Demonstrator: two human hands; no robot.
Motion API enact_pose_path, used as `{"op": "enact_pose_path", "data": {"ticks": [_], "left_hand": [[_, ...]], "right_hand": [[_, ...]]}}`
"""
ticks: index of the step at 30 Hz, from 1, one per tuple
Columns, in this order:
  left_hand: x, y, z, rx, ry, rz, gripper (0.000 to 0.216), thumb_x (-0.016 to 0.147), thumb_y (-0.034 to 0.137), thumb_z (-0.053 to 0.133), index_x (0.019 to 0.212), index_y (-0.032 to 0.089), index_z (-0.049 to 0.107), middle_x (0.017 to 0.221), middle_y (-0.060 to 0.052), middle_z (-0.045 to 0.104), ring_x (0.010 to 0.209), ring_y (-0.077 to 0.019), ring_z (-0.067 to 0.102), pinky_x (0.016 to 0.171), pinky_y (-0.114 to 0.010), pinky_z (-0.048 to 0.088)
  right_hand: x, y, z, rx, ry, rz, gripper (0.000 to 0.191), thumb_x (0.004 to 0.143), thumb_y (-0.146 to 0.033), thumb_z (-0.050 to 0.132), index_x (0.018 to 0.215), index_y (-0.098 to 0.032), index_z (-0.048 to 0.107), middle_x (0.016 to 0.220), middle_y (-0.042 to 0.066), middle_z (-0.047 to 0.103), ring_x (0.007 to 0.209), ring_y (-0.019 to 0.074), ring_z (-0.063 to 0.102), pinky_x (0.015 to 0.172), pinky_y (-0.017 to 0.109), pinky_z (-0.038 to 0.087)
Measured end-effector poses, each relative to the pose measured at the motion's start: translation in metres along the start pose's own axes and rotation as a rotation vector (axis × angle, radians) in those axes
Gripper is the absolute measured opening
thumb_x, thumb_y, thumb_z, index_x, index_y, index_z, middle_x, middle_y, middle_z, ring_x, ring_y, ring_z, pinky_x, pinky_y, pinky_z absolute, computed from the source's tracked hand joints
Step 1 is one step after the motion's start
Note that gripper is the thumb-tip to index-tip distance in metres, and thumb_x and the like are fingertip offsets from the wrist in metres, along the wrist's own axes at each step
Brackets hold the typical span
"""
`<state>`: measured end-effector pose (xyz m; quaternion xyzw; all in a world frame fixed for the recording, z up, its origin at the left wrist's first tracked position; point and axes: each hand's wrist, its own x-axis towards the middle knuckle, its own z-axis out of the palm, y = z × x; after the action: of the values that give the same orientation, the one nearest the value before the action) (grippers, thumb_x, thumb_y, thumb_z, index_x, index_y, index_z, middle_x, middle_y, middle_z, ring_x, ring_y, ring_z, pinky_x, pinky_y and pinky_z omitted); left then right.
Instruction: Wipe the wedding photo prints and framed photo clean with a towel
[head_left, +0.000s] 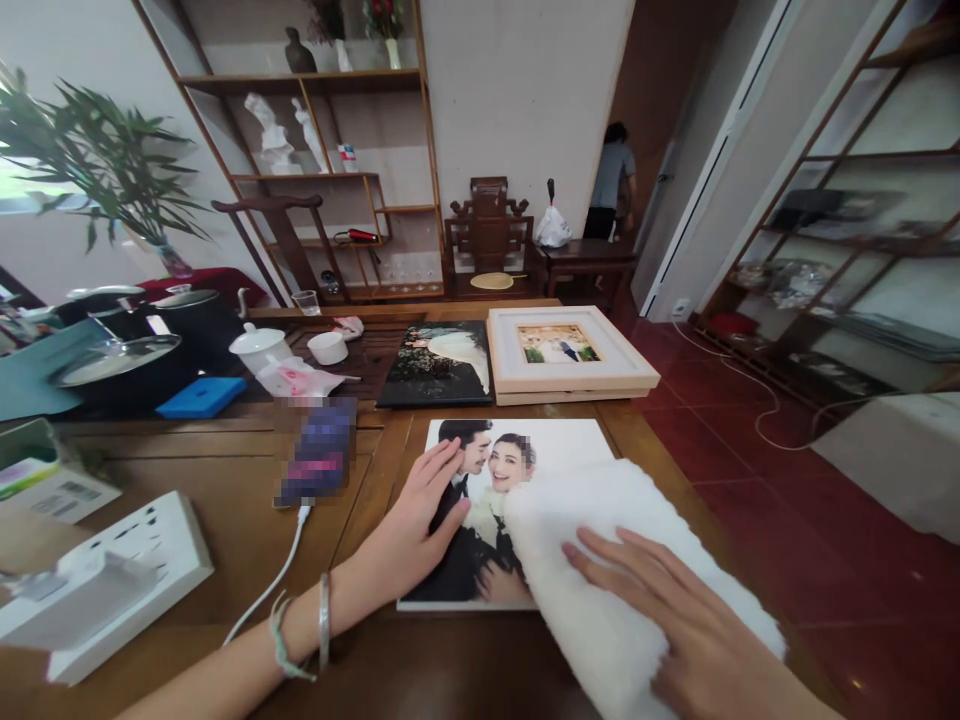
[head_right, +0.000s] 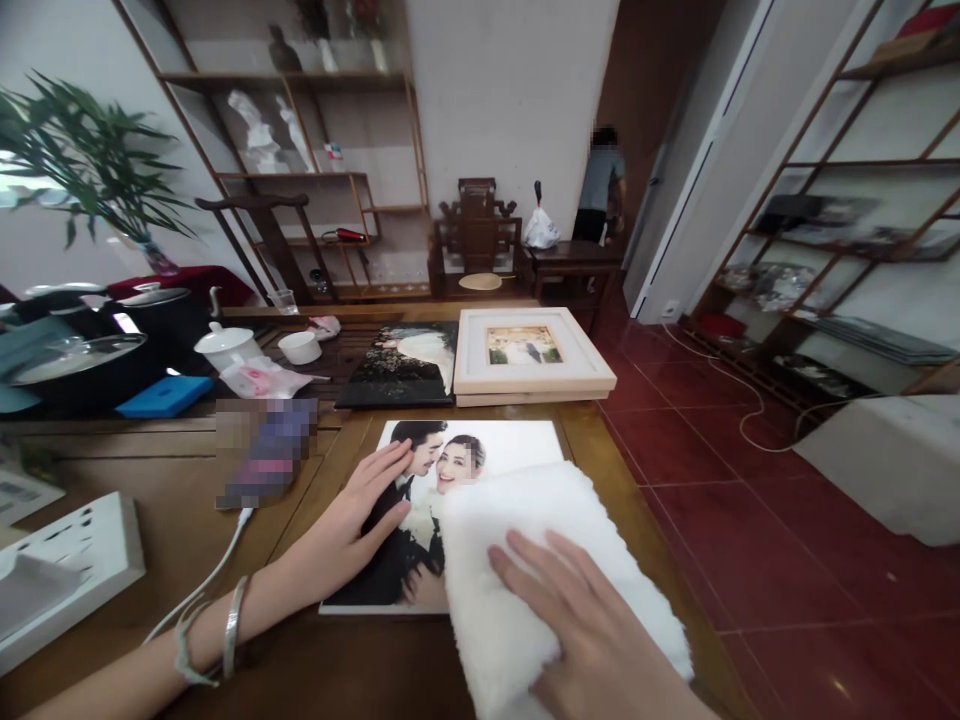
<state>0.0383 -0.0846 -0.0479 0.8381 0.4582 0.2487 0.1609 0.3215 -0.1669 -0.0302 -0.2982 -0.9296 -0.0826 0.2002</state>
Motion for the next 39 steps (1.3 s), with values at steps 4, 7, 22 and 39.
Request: {"op": "enact_pose_path", "data": {"ticks": [4, 7, 22, 39], "left_hand": [[0.001, 0.0, -0.001, 0.014, -0.021, 0.004, 0.046, 0.093, 0.029, 0.041, 0.139, 0.022, 0.034, 0.147, -0.009, 0.034, 0.139, -0.0242, 0.022, 0.111, -0.049, 0.026], [0.0, 0.0, -0.002, 0.017, -0.028, 0.018, 0.047, 0.093, 0.029, 0.042, 0.139, 0.024, 0.034, 0.147, -0.008, 0.034, 0.138, -0.0247, 0.023, 0.11, -0.049, 0.028], [-0.001, 0.001, 0.0, 0.055, -0.035, -0.009, 0.047, 0.094, 0.03, 0.04, 0.139, 0.021, 0.033, 0.149, -0.009, 0.031, 0.139, -0.0244, 0.022, 0.111, -0.049, 0.026], [-0.001, 0.001, -0.002, 0.071, -0.058, 0.005, 0.048, 0.094, 0.028, 0.04, 0.139, 0.017, 0.032, 0.149, -0.011, 0.03, 0.14, -0.0224, 0.019, 0.113, -0.046, 0.023]], "right_hand": [[0.011, 0.022, 0.008, 0.105, 0.044, 0.118, 0.019, 0.061, -0.009, 0.051, 0.068, -0.023, 0.062, 0.14, 0.007, 0.044, 0.129, 0.0322, 0.037, 0.104, 0.052, 0.033], [0.03, 0.053, 0.02, 0.12, 0.048, 0.229, 0.014, 0.075, -0.015, 0.053, 0.065, -0.02, 0.06, 0.136, 0.013, 0.048, 0.129, 0.0328, 0.037, 0.104, 0.057, 0.031], [0.031, 0.016, 0.001, 0.166, -0.239, 0.178, 0.017, 0.069, -0.014, 0.056, 0.074, -0.017, 0.072, 0.14, 0.014, 0.041, 0.132, 0.0368, 0.029, 0.105, 0.059, 0.028], [0.051, 0.085, 0.034, 0.086, -0.033, 0.257, 0.018, 0.084, -0.024, 0.052, 0.081, -0.015, 0.068, 0.137, 0.016, 0.047, 0.132, 0.0313, 0.033, 0.106, 0.056, 0.027]]}}
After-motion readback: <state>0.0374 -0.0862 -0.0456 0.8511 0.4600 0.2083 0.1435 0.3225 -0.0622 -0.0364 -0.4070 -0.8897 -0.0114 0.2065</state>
